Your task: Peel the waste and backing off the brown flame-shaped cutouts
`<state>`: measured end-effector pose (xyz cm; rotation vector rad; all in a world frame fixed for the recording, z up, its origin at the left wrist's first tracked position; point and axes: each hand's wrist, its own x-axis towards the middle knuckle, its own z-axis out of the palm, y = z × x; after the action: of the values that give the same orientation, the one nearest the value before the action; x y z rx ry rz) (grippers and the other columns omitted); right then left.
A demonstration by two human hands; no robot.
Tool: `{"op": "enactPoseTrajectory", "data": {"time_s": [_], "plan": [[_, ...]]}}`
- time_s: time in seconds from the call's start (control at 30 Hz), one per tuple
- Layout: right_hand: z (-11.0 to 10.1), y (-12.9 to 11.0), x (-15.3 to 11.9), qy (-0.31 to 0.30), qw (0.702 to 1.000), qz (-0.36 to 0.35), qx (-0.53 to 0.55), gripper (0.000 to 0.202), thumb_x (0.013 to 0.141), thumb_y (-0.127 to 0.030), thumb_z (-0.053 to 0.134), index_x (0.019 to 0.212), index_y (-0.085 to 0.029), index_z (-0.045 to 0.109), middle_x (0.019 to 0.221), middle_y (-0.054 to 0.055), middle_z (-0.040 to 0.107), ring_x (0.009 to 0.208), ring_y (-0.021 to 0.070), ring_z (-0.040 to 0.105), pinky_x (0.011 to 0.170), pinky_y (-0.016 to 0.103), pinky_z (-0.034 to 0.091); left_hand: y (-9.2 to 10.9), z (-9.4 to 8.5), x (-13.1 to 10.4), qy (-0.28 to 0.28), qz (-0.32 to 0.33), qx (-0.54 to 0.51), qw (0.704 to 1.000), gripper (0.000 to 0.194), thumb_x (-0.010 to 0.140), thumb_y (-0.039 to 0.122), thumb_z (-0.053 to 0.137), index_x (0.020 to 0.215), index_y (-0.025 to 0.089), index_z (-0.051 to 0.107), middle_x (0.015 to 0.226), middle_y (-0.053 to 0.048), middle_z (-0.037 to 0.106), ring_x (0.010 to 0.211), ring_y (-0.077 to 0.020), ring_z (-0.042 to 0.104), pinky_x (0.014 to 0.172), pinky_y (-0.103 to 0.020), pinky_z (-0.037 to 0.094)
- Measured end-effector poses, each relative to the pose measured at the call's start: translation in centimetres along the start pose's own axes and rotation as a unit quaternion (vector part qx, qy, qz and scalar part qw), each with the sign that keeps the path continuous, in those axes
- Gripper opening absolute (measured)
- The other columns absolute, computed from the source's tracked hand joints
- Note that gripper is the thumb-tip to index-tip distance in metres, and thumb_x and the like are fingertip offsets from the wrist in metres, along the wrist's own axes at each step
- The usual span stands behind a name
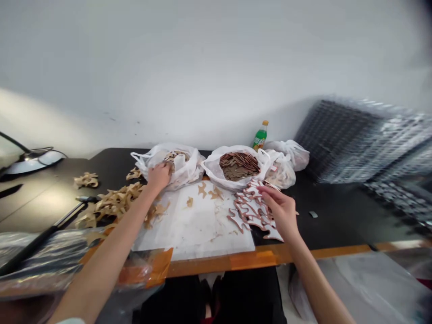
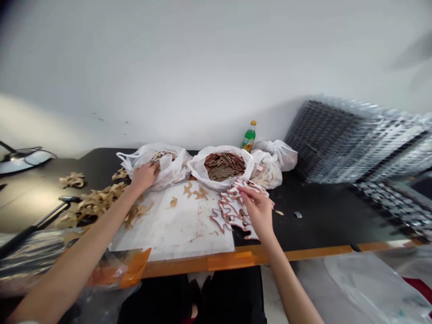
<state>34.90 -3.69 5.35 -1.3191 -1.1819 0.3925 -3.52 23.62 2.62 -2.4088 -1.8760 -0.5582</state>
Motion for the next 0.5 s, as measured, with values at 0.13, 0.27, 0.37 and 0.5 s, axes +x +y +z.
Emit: {"op": "enactPoseTrajectory", "data": {"time_s": [0.13, 0.27, 0.37, 0.5], "plan": [[1.7, -1.6, -0.3, -0.034, 0.972, 0.100, 0.209, 0.021, 0.084, -0.044, 0.083, 0.099, -0.028, 0.086, 0.103, 0.006, 0.084, 0.100, 0.0290, 0.077, 0.097, 0.045, 0.059, -0.3, 0.2, -0.3, 0.010, -0.014, 0.033, 0.999, 0.033, 0.101, 0.028, 0.050, 0.122, 0.008, 0.066, 0.133, -0.025, 0.065, 0.128, -0.0430, 0.057, 0.108, -0.059, 0.039], [2.8, -3.2, -1.4, -0.063, 0.945, 0.139, 0.289, 0.025, 0.076, -0.044, 0.091, 0.091, -0.025, 0.087, 0.097, 0.007, 0.084, 0.094, 0.0267, 0.077, 0.096, 0.043, 0.060, -0.7, 0.2, 0.0, 0.023, -0.049, 0.044, 0.998, 0.046, 0.099, 0.038, 0.054, 0.133, 0.009, 0.062, 0.135, -0.027, 0.063, 0.129, -0.0469, 0.055, 0.106, -0.063, 0.039], [3.4, -4.2, -2.1, -0.074, 0.936, 0.146, 0.311, 0.024, 0.075, -0.044, 0.093, 0.089, -0.026, 0.086, 0.092, 0.005, 0.083, 0.089, 0.0247, 0.077, 0.092, 0.041, 0.061, -1.0, 0.1, 0.5, 0.021, -0.083, 0.036, 0.996, 0.049, 0.097, 0.043, 0.058, 0.132, 0.010, 0.065, 0.132, -0.027, 0.063, 0.127, -0.0482, 0.056, 0.104, -0.063, 0.040], [3.8, -5.1, -2.6, -0.070, 0.932, 0.145, 0.326, 0.023, 0.072, -0.042, 0.096, 0.084, -0.026, 0.085, 0.086, 0.004, 0.082, 0.078, 0.0204, 0.074, 0.077, 0.034, 0.061, -1.2, -0.4, 1.1, 0.017, -0.096, 0.019, 0.995, 0.041, 0.094, 0.041, 0.063, 0.120, 0.010, 0.070, 0.123, -0.023, 0.067, 0.119, -0.0430, 0.058, 0.102, -0.060, 0.040]]}}
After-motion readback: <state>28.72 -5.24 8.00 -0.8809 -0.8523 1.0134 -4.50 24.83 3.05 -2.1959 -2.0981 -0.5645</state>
